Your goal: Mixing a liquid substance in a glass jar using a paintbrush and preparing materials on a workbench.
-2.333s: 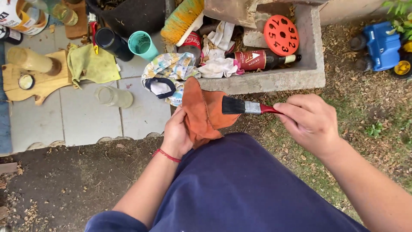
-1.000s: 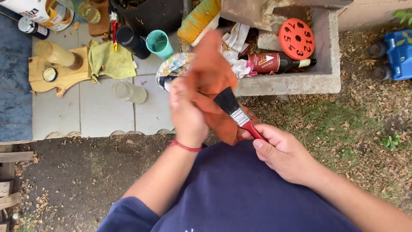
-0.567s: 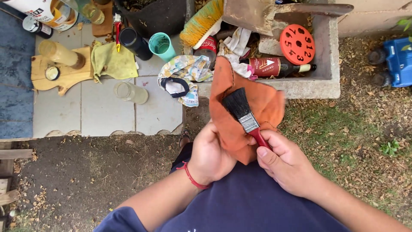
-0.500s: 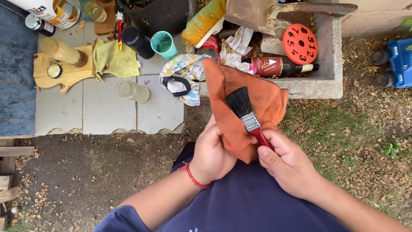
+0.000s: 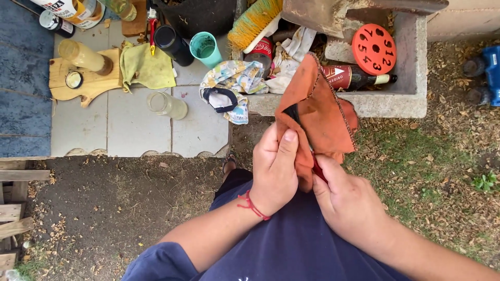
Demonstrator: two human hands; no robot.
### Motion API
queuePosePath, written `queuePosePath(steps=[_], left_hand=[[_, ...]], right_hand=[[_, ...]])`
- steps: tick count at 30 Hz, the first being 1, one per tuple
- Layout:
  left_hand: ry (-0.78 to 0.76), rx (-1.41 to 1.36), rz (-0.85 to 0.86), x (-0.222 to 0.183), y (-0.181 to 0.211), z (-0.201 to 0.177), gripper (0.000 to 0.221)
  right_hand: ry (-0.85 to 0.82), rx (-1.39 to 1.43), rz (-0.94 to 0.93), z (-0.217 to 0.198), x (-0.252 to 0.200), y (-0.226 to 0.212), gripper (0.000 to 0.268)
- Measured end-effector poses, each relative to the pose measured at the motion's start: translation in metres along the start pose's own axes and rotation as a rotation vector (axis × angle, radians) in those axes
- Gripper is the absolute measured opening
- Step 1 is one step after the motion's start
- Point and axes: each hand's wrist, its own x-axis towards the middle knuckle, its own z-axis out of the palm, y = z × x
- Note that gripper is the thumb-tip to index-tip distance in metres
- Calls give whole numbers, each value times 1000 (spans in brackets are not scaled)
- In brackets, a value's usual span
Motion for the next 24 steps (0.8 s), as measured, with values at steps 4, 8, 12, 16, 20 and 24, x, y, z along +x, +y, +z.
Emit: queuePosePath(steps=[4,8,12,16,20,24], left_hand=[[38,-173,-2,5,-14,1,26],[111,-230,-85,-2,-28,-2,31],[44,-349,-138,2,-28,-11,26],[-94,-208,-110,6,-27,-25,22],[-125,-107,-188,10,-20,-30,26],[27,-31,-203,12,-27,-22,28]], right_hand=[[-27,288,27,-1,7,-5,34],[11,670,-192,-7,14,-12,42],[-105,1060,28,5,10,-3,36],[-138,830,4,-1,12,2,38],[-219,305,110,-5,15,6,39],[-116,94,-26,-1,15,1,38]])
